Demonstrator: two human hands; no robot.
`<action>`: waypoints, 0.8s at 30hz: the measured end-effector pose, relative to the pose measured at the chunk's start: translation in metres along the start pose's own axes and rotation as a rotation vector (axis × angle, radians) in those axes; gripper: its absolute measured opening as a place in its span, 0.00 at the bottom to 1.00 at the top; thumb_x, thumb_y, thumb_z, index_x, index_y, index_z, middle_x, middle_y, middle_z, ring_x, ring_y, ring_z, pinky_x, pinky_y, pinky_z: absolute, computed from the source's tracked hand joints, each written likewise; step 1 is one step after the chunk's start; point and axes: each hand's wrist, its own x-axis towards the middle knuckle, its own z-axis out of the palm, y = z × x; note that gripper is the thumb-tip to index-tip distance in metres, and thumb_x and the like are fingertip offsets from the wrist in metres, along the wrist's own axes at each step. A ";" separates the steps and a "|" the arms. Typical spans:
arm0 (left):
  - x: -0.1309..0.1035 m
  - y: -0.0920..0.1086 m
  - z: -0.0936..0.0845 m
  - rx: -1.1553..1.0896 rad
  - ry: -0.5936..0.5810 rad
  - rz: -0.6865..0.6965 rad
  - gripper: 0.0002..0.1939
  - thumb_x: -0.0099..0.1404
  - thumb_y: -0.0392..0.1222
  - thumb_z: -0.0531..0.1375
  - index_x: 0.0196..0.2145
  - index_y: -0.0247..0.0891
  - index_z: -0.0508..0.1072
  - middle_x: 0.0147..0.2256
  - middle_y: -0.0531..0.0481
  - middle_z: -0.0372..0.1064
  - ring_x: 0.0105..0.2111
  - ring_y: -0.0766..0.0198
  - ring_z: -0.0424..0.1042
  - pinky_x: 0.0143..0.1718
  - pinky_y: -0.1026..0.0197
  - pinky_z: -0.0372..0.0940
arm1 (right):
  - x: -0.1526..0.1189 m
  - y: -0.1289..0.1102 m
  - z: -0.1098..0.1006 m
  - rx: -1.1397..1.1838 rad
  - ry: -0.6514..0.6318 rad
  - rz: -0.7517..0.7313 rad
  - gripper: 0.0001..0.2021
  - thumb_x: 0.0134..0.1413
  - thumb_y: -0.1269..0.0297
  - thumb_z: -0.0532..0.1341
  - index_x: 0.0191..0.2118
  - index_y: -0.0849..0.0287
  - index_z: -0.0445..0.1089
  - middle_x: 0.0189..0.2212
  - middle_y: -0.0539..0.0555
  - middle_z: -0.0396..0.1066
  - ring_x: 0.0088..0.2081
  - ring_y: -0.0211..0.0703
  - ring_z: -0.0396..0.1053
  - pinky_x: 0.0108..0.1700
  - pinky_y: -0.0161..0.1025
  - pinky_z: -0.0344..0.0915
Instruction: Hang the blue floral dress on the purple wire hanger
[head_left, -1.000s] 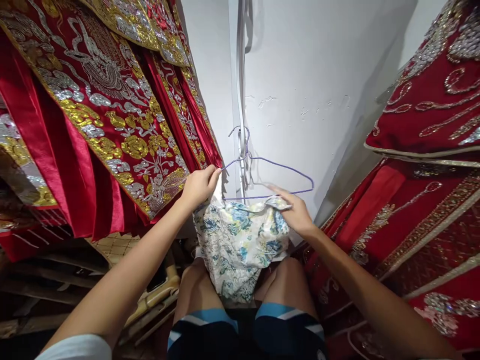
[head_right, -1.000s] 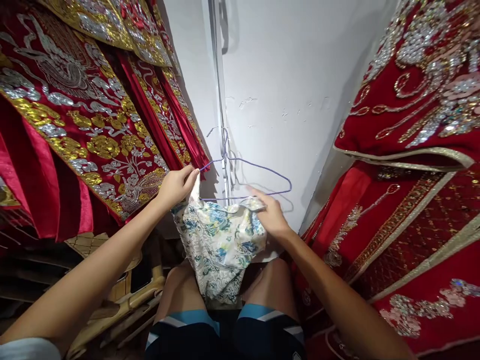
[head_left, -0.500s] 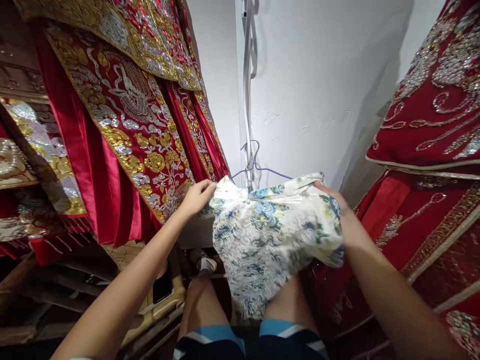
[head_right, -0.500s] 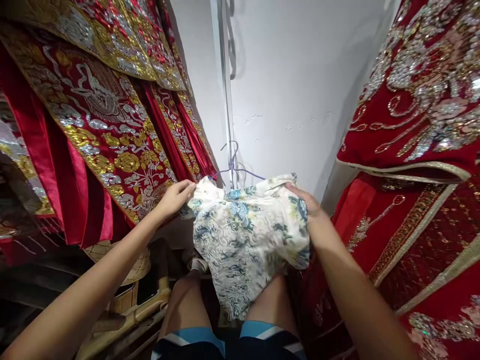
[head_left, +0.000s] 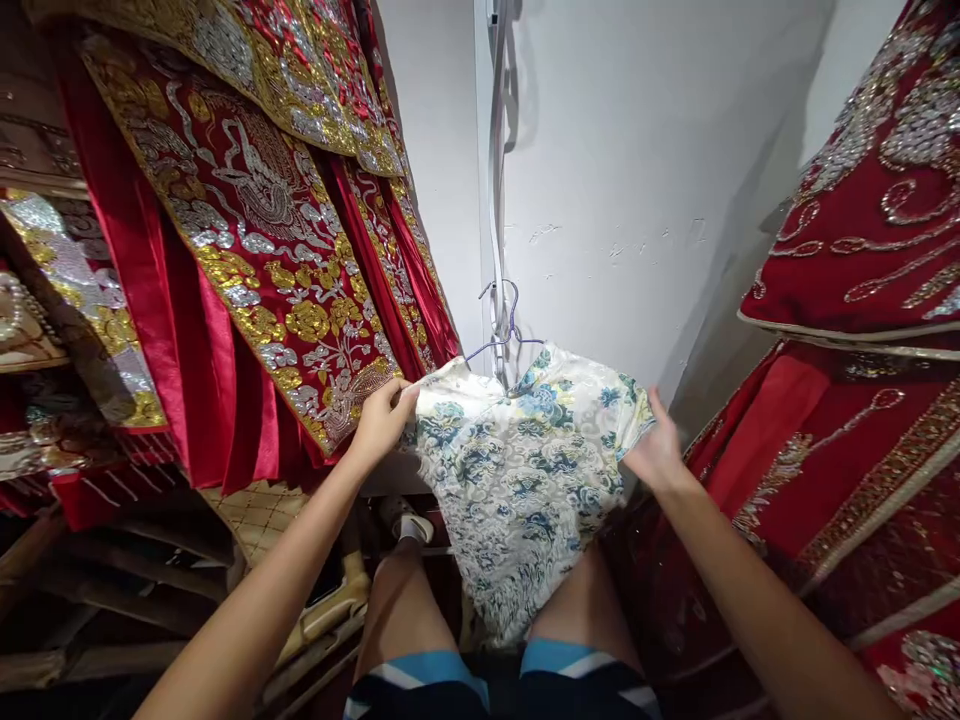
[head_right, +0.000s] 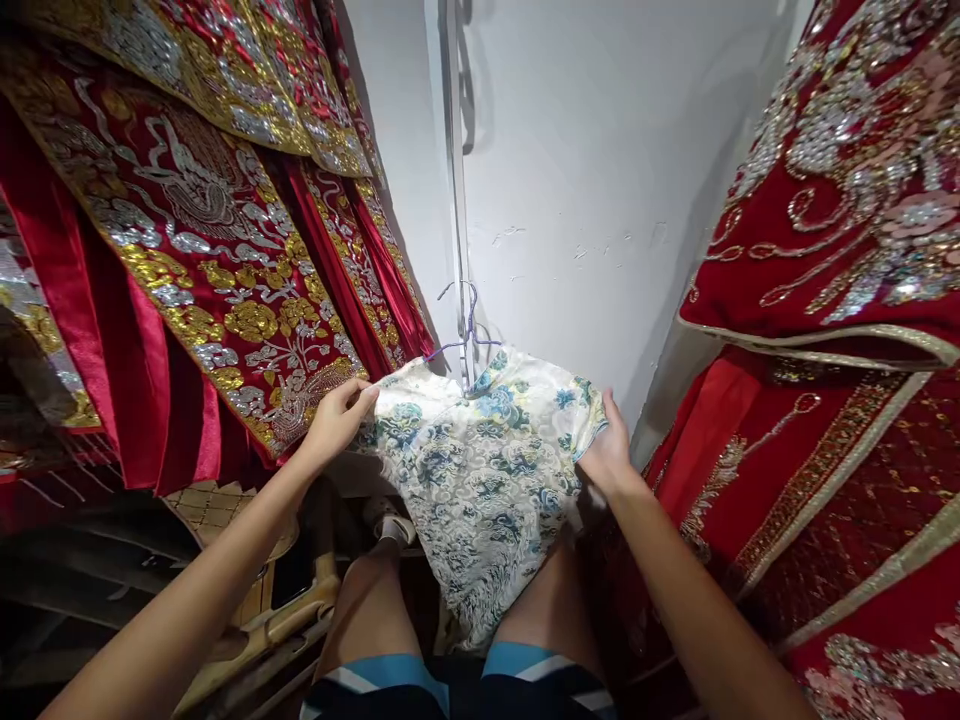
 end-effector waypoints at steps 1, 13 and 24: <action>0.001 -0.002 0.003 -0.070 0.042 -0.026 0.17 0.66 0.54 0.55 0.34 0.36 0.72 0.30 0.50 0.70 0.32 0.60 0.68 0.35 0.61 0.62 | 0.007 -0.001 -0.005 0.087 0.054 0.036 0.25 0.61 0.38 0.54 0.44 0.55 0.75 0.38 0.59 0.80 0.47 0.58 0.77 0.46 0.53 0.75; 0.010 0.056 -0.028 0.270 -0.111 0.286 0.35 0.63 0.59 0.62 0.65 0.50 0.61 0.65 0.42 0.58 0.65 0.41 0.52 0.64 0.35 0.48 | 0.018 -0.022 0.001 0.230 0.305 0.046 0.31 0.60 0.35 0.54 0.57 0.53 0.68 0.52 0.62 0.76 0.52 0.57 0.75 0.48 0.54 0.77; 0.008 0.055 0.012 0.436 0.107 0.397 0.41 0.65 0.49 0.60 0.70 0.50 0.47 0.71 0.38 0.44 0.71 0.38 0.40 0.66 0.28 0.33 | -0.005 -0.052 0.021 0.306 0.234 0.049 0.32 0.60 0.35 0.50 0.56 0.53 0.71 0.46 0.62 0.78 0.53 0.62 0.75 0.50 0.59 0.75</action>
